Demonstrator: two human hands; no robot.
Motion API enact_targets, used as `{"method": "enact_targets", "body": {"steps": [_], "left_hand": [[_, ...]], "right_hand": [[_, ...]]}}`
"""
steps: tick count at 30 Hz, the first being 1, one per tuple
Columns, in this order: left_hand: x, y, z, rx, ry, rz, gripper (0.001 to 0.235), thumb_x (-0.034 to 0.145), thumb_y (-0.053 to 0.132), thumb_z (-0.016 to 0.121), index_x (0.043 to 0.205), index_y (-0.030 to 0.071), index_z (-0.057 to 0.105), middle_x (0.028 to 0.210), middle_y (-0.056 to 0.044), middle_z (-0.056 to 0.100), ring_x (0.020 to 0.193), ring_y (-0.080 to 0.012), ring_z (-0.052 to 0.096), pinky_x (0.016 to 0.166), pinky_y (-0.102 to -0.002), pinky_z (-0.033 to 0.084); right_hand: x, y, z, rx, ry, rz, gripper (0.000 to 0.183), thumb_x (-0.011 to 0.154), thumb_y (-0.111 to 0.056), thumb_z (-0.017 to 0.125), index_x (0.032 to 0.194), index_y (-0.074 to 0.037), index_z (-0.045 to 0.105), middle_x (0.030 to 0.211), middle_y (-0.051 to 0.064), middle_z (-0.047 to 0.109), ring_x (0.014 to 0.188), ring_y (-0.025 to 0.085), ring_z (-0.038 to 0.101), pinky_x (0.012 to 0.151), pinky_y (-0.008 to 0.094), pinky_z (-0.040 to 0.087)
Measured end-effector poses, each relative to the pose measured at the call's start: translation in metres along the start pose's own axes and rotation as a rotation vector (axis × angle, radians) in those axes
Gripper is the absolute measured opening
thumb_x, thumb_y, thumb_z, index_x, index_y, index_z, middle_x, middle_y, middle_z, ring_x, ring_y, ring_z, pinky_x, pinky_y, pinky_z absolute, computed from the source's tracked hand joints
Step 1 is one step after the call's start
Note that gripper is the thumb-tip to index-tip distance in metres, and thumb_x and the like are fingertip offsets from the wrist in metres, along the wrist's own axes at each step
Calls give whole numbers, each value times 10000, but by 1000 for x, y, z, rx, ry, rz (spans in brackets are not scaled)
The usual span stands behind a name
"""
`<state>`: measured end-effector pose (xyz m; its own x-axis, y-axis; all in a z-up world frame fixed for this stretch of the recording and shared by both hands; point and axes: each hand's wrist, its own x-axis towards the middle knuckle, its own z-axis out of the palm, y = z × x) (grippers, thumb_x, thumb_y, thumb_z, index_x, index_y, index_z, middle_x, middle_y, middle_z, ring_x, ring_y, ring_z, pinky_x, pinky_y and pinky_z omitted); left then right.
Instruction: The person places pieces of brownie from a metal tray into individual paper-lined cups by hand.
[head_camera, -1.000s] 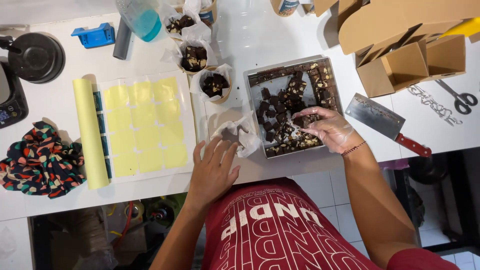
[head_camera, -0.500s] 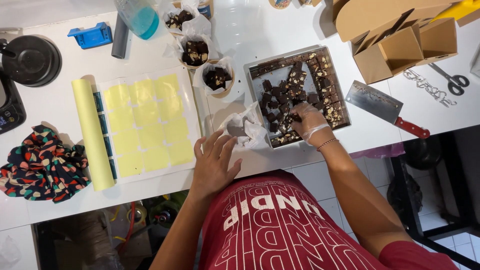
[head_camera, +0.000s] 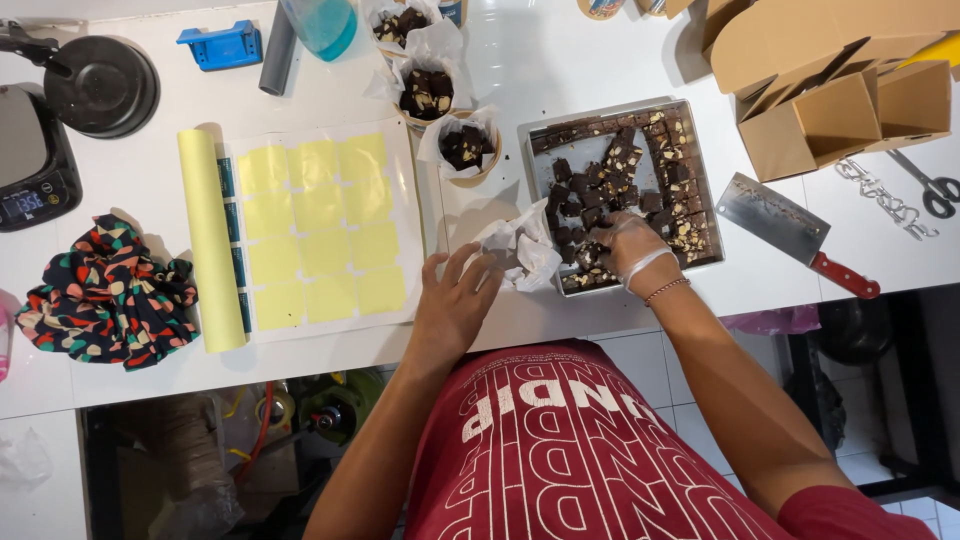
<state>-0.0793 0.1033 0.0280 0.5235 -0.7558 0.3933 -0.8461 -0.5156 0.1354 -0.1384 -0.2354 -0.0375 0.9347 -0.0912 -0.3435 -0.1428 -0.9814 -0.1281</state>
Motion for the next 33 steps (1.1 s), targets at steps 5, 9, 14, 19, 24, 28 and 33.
{"method": "enact_targets", "body": {"steps": [5, 9, 14, 19, 24, 28, 33], "left_hand": [[-1, -3, 1, -57, 26, -3, 226, 907, 98, 750, 1121, 169, 728, 1164, -61, 671, 1309, -280, 557, 1037, -511, 371], [-2, -3, 6, -58, 62, -4, 186, 899, 144, 750, 1081, 178, 735, 1161, -58, 666, 1292, -295, 562, 999, -505, 406], [-2, -5, 15, -64, 219, 28, 79, 963, 174, 673, 1007, 198, 735, 1117, -63, 657, 1203, -305, 621, 926, -463, 463], [-1, -7, 14, -48, 284, 38, 56, 949, 192, 686, 918, 206, 730, 1083, -57, 648, 1150, -300, 646, 890, -439, 471], [-2, -6, 21, -41, 319, 39, 90, 957, 214, 696, 868, 208, 705, 1051, -35, 621, 1100, -270, 661, 864, -420, 472], [1, -6, 20, -18, 316, 32, 111, 950, 162, 711, 846, 197, 698, 972, -33, 586, 1077, -273, 689, 883, -414, 489], [5, -3, 8, -21, 275, 47, 90, 935, 158, 728, 853, 197, 726, 957, -27, 585, 1110, -267, 695, 908, -416, 490]], "right_hand": [[-32, -15, -89, 983, -6, 337, 288, 952, -108, 754, 1235, -119, 706, 1293, 247, 630, 1121, 388, 664, 984, 473, 557], [-43, -26, -97, 1781, -11, 367, 324, 984, 20, 589, 1303, -27, 621, 1256, 218, 612, 996, 222, 710, 869, 270, 638], [-52, -141, -125, 1101, 167, -196, 343, 885, -302, 810, 1178, -141, 730, 1166, 149, 703, 1074, 320, 698, 998, 465, 539], [8, -145, -26, 395, 387, -414, 468, 819, -295, 759, 1249, -151, 645, 1180, 196, 631, 1020, 388, 696, 888, 464, 583], [1, -169, -42, -145, 621, -389, 429, 828, -91, 664, 1239, -200, 604, 1053, 122, 648, 857, 241, 743, 792, 333, 601], [-2, -173, -44, -45, 671, -340, 315, 838, -134, 683, 1141, -213, 648, 1101, 89, 635, 947, 266, 704, 813, 342, 589], [0, -172, -32, -401, 768, -319, 160, 842, -74, 625, 875, -226, 585, 793, 53, 609, 669, 228, 620, 570, 327, 510]]}}
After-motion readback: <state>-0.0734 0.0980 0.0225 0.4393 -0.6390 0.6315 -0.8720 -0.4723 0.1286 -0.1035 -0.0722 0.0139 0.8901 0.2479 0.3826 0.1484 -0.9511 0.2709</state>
